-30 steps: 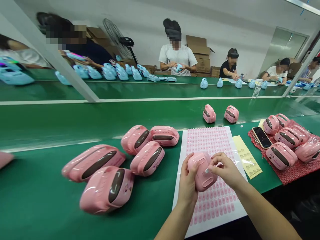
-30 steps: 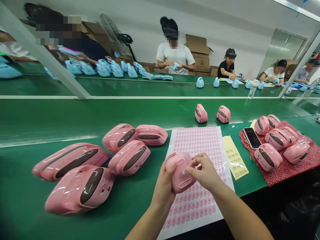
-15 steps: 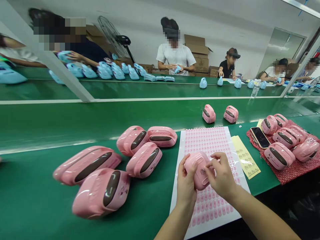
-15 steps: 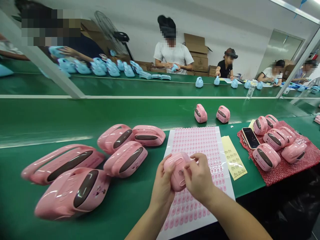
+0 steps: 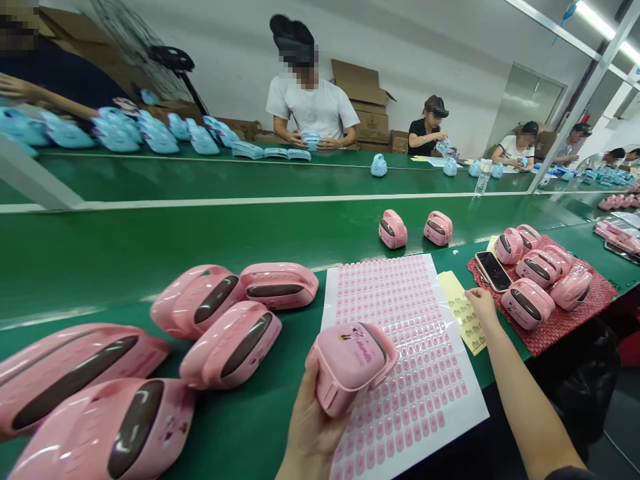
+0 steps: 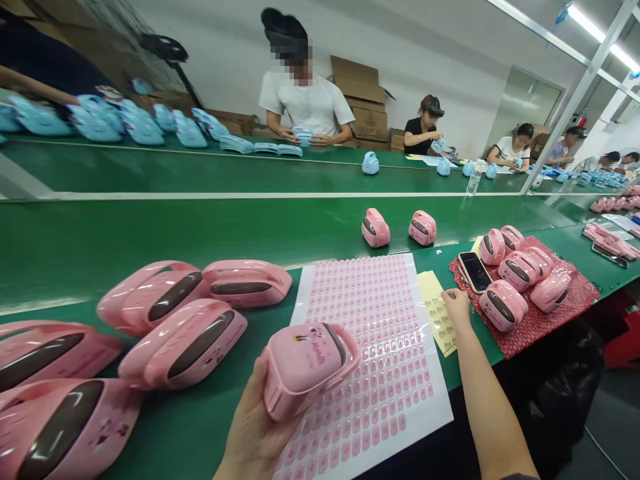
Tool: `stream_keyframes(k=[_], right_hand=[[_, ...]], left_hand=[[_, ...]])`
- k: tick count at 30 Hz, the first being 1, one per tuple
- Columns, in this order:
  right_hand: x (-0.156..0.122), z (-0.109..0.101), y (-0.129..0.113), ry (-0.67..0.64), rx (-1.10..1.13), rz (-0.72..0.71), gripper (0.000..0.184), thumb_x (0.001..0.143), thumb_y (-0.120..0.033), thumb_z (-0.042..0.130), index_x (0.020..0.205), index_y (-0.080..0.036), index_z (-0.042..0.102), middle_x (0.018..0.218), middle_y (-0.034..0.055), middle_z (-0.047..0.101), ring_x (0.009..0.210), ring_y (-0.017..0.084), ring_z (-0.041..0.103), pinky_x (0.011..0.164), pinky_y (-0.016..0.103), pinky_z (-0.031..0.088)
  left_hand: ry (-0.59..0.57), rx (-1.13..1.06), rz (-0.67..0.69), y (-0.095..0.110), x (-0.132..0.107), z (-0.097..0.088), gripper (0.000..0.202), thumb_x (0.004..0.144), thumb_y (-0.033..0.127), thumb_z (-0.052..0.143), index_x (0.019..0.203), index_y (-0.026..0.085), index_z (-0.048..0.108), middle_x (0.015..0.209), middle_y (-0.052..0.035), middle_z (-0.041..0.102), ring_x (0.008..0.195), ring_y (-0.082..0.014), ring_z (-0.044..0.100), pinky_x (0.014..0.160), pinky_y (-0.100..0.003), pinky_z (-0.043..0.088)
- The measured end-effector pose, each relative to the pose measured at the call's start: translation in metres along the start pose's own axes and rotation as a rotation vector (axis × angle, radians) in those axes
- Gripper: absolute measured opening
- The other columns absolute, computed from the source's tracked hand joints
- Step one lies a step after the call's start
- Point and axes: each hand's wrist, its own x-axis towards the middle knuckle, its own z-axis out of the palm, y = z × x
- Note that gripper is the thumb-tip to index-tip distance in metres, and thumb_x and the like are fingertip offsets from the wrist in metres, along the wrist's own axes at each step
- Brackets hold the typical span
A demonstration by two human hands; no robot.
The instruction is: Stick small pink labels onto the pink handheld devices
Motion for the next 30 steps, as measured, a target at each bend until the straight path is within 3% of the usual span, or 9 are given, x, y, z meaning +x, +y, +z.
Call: stream_keyframes(k=[5, 7, 10, 13, 15, 18, 23, 27, 30], right_hand=[[-0.004, 0.013, 0.012, 0.018, -0.134, -0.019, 0.006, 0.068, -0.020, 0.058, 0.065, -0.016, 0.061, 0.087, 0.0143, 0.056, 0.095, 0.031, 0.049, 0.084, 0.046, 0.038], [-0.019, 0.011, 0.012, -0.014, -0.159, -0.064, 0.013, 0.070, -0.017, 0.057, 0.080, -0.015, 0.063, 0.099, 0.0164, 0.053, 0.102, 0.032, 0.047, 0.089, 0.051, 0.035], [-0.059, -0.004, 0.014, -0.171, -0.144, -0.166, 0.023, 0.071, -0.019, 0.060, 0.093, -0.019, 0.065, 0.100, 0.0114, 0.056, 0.101, 0.027, 0.052, 0.092, 0.048, 0.039], [-0.110, -0.023, 0.020, -0.505, -0.077, -0.399, 0.036, 0.069, -0.025, 0.067, 0.105, -0.027, 0.064, 0.107, 0.0076, 0.061, 0.102, 0.025, 0.056, 0.090, 0.043, 0.046], [-0.139, -0.032, 0.026, -0.635, -0.050, -0.558, 0.044, 0.069, -0.026, 0.070, 0.112, -0.030, 0.062, 0.118, 0.0078, 0.058, 0.111, 0.027, 0.052, 0.092, 0.047, 0.045], [-0.163, -0.035, 0.034, -0.550, -0.033, -0.630, 0.035, 0.075, -0.021, 0.064, 0.108, -0.032, 0.064, 0.114, 0.0068, 0.062, 0.110, 0.027, 0.053, 0.096, 0.052, 0.042], [-0.177, -0.032, 0.034, -0.427, 0.029, -0.559, 0.018, 0.079, -0.019, 0.057, 0.077, -0.032, 0.070, 0.089, 0.0047, 0.066, 0.088, 0.025, 0.060, 0.088, 0.052, 0.046], [-0.172, -0.032, 0.006, -0.439, 0.264, -0.224, 0.008, 0.074, -0.030, 0.064, 0.069, -0.026, 0.068, 0.100, 0.0084, 0.062, 0.100, 0.027, 0.057, 0.088, 0.048, 0.045], [-0.165, -0.022, -0.030, -0.470, 0.472, -0.032, 0.013, 0.073, -0.036, 0.066, 0.071, -0.023, 0.068, 0.114, 0.0097, 0.057, 0.115, 0.029, 0.050, 0.097, 0.049, 0.038]], left_hand=[[-0.470, -0.155, -0.091, -0.010, 0.025, -0.059, 0.048, 0.088, 0.027, 0.044, 0.135, 0.035, 0.038, 0.103, -0.0058, 0.071, 0.088, -0.0266, 0.068, 0.074, -0.037, 0.056], [-0.550, -0.200, -0.120, -0.014, 0.033, -0.077, 0.054, 0.085, 0.033, 0.051, 0.136, 0.038, 0.034, 0.110, -0.0055, 0.069, 0.095, -0.0289, 0.065, 0.079, -0.042, 0.054], [-0.477, -0.193, -0.128, -0.018, 0.034, -0.089, 0.057, 0.082, 0.036, 0.057, 0.134, 0.040, 0.035, 0.111, -0.0060, 0.068, 0.096, -0.0309, 0.065, 0.077, -0.046, 0.054], [-0.367, -0.185, -0.105, -0.019, 0.027, -0.084, 0.058, 0.077, 0.040, 0.062, 0.131, 0.036, 0.041, 0.113, -0.0082, 0.066, 0.097, -0.0317, 0.063, 0.074, -0.046, 0.055], [-0.324, -0.187, -0.077, -0.021, 0.022, -0.077, 0.060, 0.074, 0.042, 0.064, 0.129, 0.031, 0.044, 0.113, -0.0099, 0.065, 0.100, -0.0323, 0.061, 0.073, -0.045, 0.055], [-0.302, -0.184, -0.040, -0.022, 0.017, -0.070, 0.062, 0.070, 0.042, 0.067, 0.127, 0.027, 0.047, 0.108, -0.0107, 0.067, 0.098, -0.0325, 0.061, 0.070, -0.044, 0.056], [-0.318, -0.182, -0.040, -0.022, 0.018, -0.066, 0.065, 0.071, 0.044, 0.065, 0.129, 0.027, 0.043, 0.117, -0.0112, 0.062, 0.103, -0.0333, 0.059, 0.073, -0.045, 0.055], [-0.398, -0.203, -0.044, -0.028, 0.010, -0.055, 0.079, 0.064, 0.046, 0.070, 0.133, 0.023, 0.038, 0.121, -0.0137, 0.060, 0.105, -0.0331, 0.059, 0.079, -0.044, 0.053], [-0.459, -0.209, -0.097, -0.042, -0.003, -0.046, 0.074, 0.066, 0.050, 0.067, 0.130, 0.023, 0.041, 0.120, -0.0127, 0.061, 0.104, -0.0307, 0.060, 0.079, -0.038, 0.054]])
